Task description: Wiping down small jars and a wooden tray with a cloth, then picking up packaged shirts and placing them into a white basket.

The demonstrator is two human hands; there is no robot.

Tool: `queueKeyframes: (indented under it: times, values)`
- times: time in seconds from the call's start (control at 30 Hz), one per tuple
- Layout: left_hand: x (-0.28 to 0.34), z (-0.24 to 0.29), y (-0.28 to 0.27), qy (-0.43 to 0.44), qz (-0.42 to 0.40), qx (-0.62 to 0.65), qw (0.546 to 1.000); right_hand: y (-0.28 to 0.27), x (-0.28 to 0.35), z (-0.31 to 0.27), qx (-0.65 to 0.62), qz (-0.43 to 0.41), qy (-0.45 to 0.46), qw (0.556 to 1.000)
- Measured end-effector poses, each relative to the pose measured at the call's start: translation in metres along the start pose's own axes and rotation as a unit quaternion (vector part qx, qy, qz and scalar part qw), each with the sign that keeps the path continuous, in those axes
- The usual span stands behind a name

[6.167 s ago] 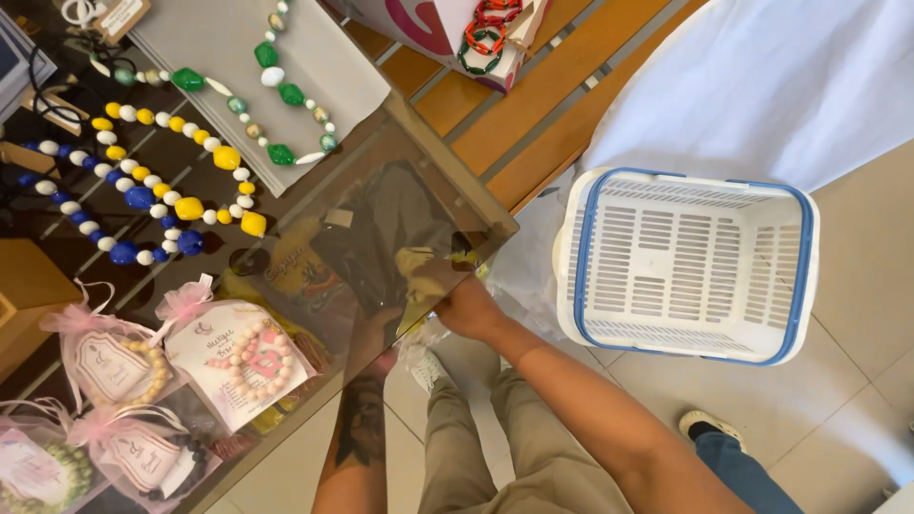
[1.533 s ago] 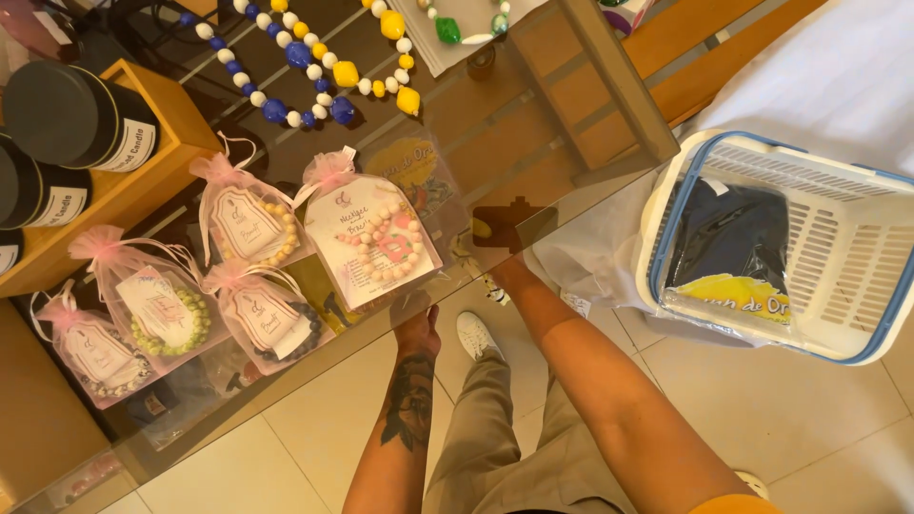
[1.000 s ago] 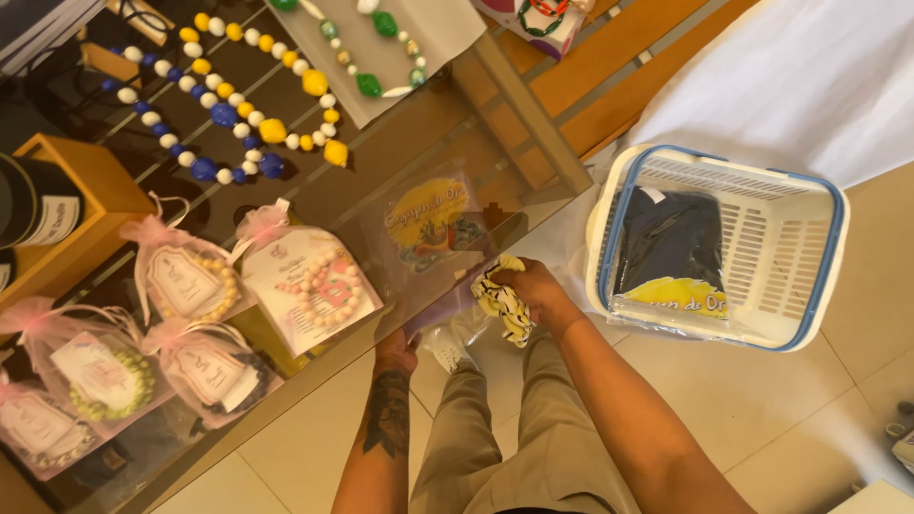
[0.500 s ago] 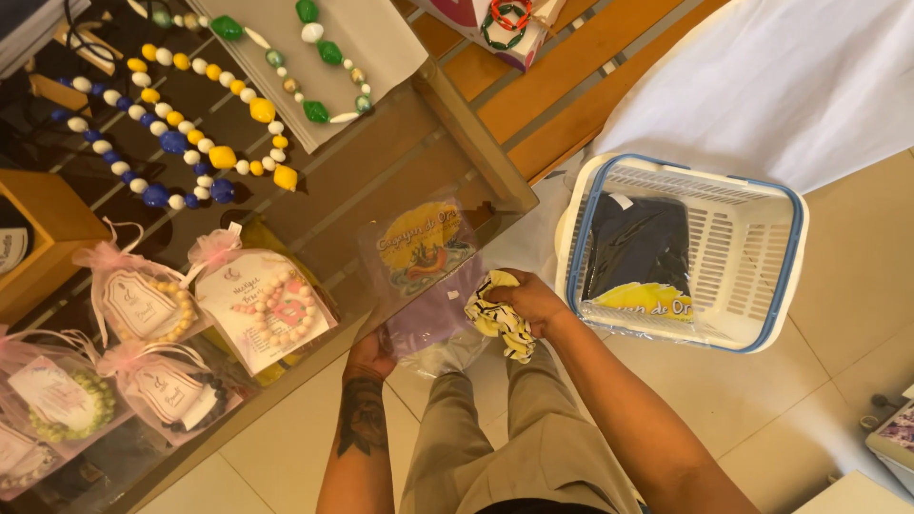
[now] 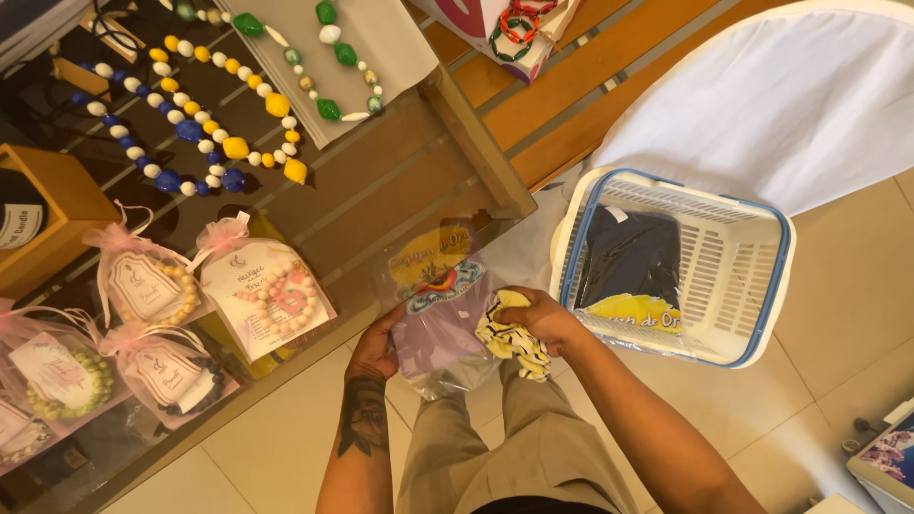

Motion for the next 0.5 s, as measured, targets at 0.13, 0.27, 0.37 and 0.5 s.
queueKeyframes:
  times: [0.13, 0.27, 0.37, 0.5]
  values:
    - [0.014, -0.005, 0.021, 0.001, -0.008, -0.042, 0.999, 0.0, 0.023, -0.001, 0.01, 0.003, 0.01, 1.0]
    - [0.024, -0.016, 0.033, 0.016, -0.049, -0.03, 0.998, -0.007, 0.043, 0.001, 0.038, 0.017, 0.014, 0.999]
    - [0.042, -0.024, 0.049, 0.018, -0.08, -0.026, 0.996, -0.015, 0.06, 0.004, 0.053, 0.017, 0.008, 0.998]
    - [0.06, -0.038, 0.077, 0.003, -0.104, -0.016, 0.994, -0.033, 0.085, -0.001, 0.11, 0.03, -0.017, 0.993]
Point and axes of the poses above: each hand's wrist, its own x-axis away from the middle knuckle, its own y-axis out of the palm, z = x × y, the point moved 3 cm from there along -x, towards the middle knuckle, and after that the axes turned 1 degree about -y, right-handed, at the moved point
